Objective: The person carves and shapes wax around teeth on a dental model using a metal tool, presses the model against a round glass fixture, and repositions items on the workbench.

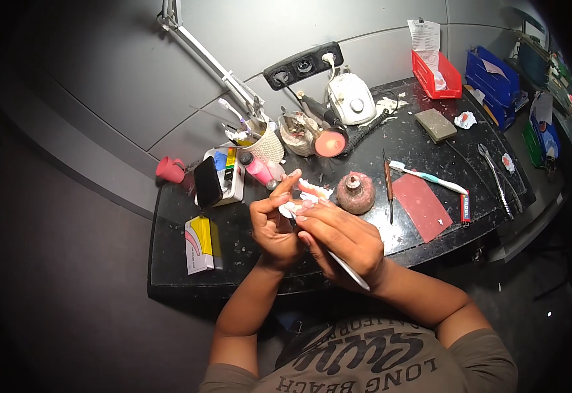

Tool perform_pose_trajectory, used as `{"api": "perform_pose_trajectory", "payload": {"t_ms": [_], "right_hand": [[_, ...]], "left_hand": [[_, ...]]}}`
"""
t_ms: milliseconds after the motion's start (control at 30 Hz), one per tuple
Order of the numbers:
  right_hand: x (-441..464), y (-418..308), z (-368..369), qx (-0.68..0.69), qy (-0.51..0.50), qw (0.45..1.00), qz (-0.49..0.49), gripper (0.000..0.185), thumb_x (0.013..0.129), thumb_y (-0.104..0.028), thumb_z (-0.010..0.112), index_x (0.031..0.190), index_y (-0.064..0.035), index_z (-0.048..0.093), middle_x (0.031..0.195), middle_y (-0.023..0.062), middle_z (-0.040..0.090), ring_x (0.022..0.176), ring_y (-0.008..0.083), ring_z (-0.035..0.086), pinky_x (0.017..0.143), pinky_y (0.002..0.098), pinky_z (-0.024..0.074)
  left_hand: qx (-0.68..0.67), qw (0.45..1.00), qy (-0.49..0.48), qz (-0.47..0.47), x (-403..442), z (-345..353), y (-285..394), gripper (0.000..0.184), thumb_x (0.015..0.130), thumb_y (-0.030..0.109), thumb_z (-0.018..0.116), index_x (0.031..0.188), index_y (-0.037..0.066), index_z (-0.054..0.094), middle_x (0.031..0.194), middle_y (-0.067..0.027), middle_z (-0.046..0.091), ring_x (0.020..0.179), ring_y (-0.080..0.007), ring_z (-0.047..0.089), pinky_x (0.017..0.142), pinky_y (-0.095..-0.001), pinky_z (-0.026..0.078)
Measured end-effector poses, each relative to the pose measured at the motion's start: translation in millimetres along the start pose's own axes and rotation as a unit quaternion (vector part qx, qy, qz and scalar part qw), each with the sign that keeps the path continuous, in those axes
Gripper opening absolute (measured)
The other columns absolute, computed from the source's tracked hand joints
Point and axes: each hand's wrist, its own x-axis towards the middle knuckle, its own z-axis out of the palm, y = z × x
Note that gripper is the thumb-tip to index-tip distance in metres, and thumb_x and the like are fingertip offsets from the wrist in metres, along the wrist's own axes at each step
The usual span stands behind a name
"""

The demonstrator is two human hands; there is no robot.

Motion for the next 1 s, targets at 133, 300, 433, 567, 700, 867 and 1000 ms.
{"api": "perform_pose_trajectory", "payload": {"t_ms": [133,300,433,567,700,867,1000], "right_hand": [[-0.8,-0.5,2.9,-0.025,-0.011,0.999,-0.024,0.026,0.087,0.000,0.077,0.112,0.0037,0.073,0.107,0.0187,0.075,0.101,0.0333,0.076,0.096,0.0467,0.0597],[-0.6,1.4,5.2,-0.033,-0.018,0.998,-0.051,0.026,0.088,-0.002,0.077,0.113,0.0038,0.073,0.108,0.0192,0.075,0.102,0.0335,0.075,0.097,0.0490,0.0590],[-0.2,1.4,4.9,-0.031,-0.023,0.998,-0.053,0.026,0.088,-0.002,0.076,0.113,0.0038,0.073,0.108,0.0197,0.075,0.103,0.0336,0.075,0.097,0.0492,0.0587],[0.3,0.9,4.0,-0.032,-0.030,0.998,-0.045,0.025,0.088,-0.002,0.076,0.112,0.0037,0.073,0.110,0.0198,0.074,0.104,0.0334,0.075,0.098,0.0487,0.0587],[1.1,2.4,1.3,-0.039,-0.042,0.997,-0.051,0.025,0.089,-0.003,0.077,0.112,0.0037,0.073,0.110,0.0195,0.074,0.104,0.0333,0.075,0.097,0.0476,0.0592],[-1.0,7.5,-0.7,-0.049,-0.044,0.996,-0.066,0.027,0.088,-0.005,0.077,0.114,0.0037,0.073,0.110,0.0195,0.075,0.104,0.0333,0.075,0.095,0.0461,0.0601],[-3.7,9.0,-2.0,-0.058,-0.030,0.996,-0.067,0.027,0.089,-0.005,0.077,0.114,0.0039,0.073,0.109,0.0196,0.075,0.103,0.0335,0.075,0.094,0.0452,0.0609]], "left_hand": [[0.005,1.000,0.014,0.009,-1.9,0.3,-1.2,0.061,0.090,0.032,0.083,0.124,0.003,0.042,0.139,-0.0372,0.057,0.138,-0.0417,0.054,0.125,-0.0570,0.022],[-0.003,0.999,-0.008,0.032,-2.9,-4.7,-1.0,0.053,0.092,0.023,0.081,0.123,0.004,0.043,0.140,-0.0387,0.055,0.138,-0.0430,0.054,0.125,-0.0583,0.023],[-0.027,1.000,0.008,0.011,-6.9,-4.1,-2.0,0.054,0.091,0.024,0.082,0.123,0.004,0.043,0.140,-0.0386,0.055,0.137,-0.0428,0.055,0.125,-0.0583,0.023],[-0.011,1.000,0.017,0.004,-7.4,-2.0,-0.4,0.060,0.090,0.032,0.082,0.125,0.003,0.042,0.141,-0.0394,0.053,0.134,-0.0412,0.057,0.123,-0.0561,0.028],[-0.035,0.999,0.021,-0.001,-6.5,-0.8,0.4,0.057,0.090,0.025,0.083,0.124,0.004,0.043,0.139,-0.0358,0.057,0.135,-0.0408,0.057,0.126,-0.0582,0.022],[-0.035,0.999,0.010,0.000,-5.6,-1.4,-1.2,0.057,0.088,0.022,0.084,0.124,0.005,0.043,0.138,-0.0340,0.059,0.134,-0.0387,0.058,0.126,-0.0585,0.022],[-0.024,0.999,0.026,-0.022,-7.0,1.3,-0.8,0.069,0.083,0.035,0.088,0.124,0.004,0.042,0.133,-0.0333,0.062,0.129,-0.0373,0.061,0.123,-0.0575,0.029]]}}
